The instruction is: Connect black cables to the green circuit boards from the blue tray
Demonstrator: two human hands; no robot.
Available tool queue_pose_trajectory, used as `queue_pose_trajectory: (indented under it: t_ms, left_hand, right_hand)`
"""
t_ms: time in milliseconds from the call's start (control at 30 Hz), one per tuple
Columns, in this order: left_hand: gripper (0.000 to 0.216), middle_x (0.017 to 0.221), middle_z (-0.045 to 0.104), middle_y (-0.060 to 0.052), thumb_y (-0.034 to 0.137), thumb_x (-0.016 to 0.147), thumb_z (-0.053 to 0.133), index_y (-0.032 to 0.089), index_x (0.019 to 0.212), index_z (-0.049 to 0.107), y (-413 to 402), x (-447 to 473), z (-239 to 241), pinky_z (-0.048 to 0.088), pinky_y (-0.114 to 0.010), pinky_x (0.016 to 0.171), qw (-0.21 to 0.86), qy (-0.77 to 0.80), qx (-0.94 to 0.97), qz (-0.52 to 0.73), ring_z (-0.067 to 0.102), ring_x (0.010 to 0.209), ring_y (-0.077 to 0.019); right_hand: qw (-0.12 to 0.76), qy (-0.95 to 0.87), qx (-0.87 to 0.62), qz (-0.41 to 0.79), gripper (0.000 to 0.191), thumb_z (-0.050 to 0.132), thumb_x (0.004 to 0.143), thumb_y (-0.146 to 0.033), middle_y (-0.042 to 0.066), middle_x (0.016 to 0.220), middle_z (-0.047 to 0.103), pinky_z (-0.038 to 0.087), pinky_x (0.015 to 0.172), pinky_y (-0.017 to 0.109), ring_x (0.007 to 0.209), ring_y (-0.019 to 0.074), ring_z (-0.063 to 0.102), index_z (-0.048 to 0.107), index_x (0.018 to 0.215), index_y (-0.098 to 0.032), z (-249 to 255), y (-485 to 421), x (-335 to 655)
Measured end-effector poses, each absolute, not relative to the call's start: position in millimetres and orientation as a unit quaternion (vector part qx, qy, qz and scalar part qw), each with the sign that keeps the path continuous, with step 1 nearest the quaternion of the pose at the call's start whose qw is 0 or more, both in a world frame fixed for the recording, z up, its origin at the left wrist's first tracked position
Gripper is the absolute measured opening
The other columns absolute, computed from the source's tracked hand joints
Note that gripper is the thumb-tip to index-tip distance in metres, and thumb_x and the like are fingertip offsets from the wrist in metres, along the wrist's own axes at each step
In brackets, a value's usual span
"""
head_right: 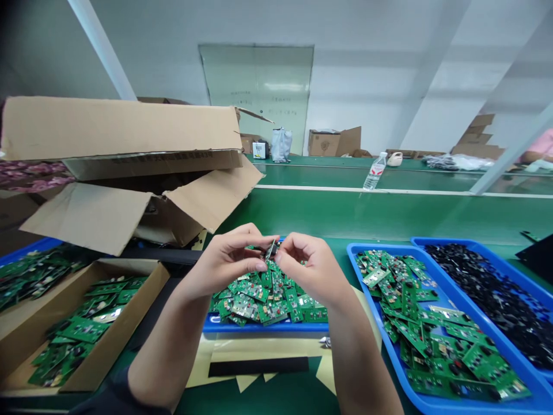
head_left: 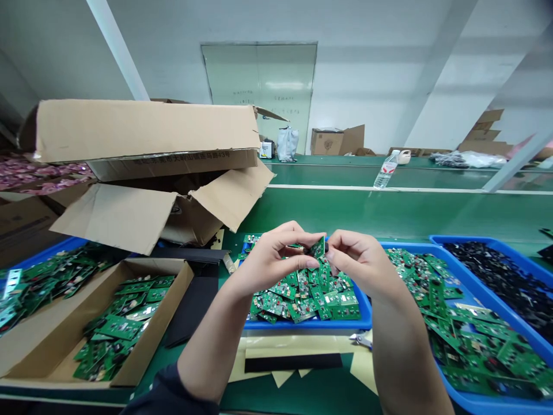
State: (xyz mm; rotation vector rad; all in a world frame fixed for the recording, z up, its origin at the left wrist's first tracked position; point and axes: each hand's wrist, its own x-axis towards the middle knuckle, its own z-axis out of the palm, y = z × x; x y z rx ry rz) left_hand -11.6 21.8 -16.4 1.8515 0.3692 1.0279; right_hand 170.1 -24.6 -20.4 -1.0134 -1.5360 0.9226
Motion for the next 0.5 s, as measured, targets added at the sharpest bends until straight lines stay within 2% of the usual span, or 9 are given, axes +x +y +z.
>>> queue_pose_trajectory:
  t_ms: [133, 267, 500]
  left_hand:
    - [0.031, 0.083, 0.056, -0.002, 0.024, 0.077, 0.075, 0.024, 0.108, 0.073, 23.0, -9.6, -18.2, 0.052, -0.022, 0.065, 0.481, 0.146, 0.756, 0.42, 0.057, 0.076, -0.0118]
    - [0.032, 0.086, 0.057, -0.004, 0.028, 0.079, 0.073, 0.022, 0.11, 0.072, 22.9, -6.4, -19.0, 0.056, -0.028, 0.074, 0.502, 0.164, 0.738, 0.421, 0.061, 0.082, -0.0153]
    - [0.03, 0.082, 0.059, -0.003, 0.03, 0.078, 0.075, 0.023, 0.108, 0.073, 19.4, -8.9, -13.4, 0.059, -0.027, 0.07, 0.585, 0.109, 0.682, 0.425, 0.064, 0.077, -0.0143]
  right_hand:
    - [0.532, -0.641, -0.434, 0.343, 0.018, 0.06, 0.075, -0.03, -0.002, 0.055, 0.051, 0.036, 0.048, 0.022, 0.05, 0.0091, 0.044, 0.053, 0.064, -0.019, -18.7, -27.2, 168.8]
    - [0.539, -0.641, -0.467, 0.284, 0.014, 0.06, 0.076, -0.027, -0.002, 0.056, 0.054, 0.038, 0.047, 0.022, 0.05, 0.0092, 0.045, 0.055, 0.066, -0.019, -16.3, -30.1, 168.1]
    - [0.538, -0.626, -0.513, 0.237, 0.023, 0.061, 0.082, -0.036, -0.002, 0.056, 0.054, 0.038, 0.047, 0.023, 0.05, 0.0101, 0.047, 0.055, 0.067, -0.019, -18.0, -26.7, 175.5]
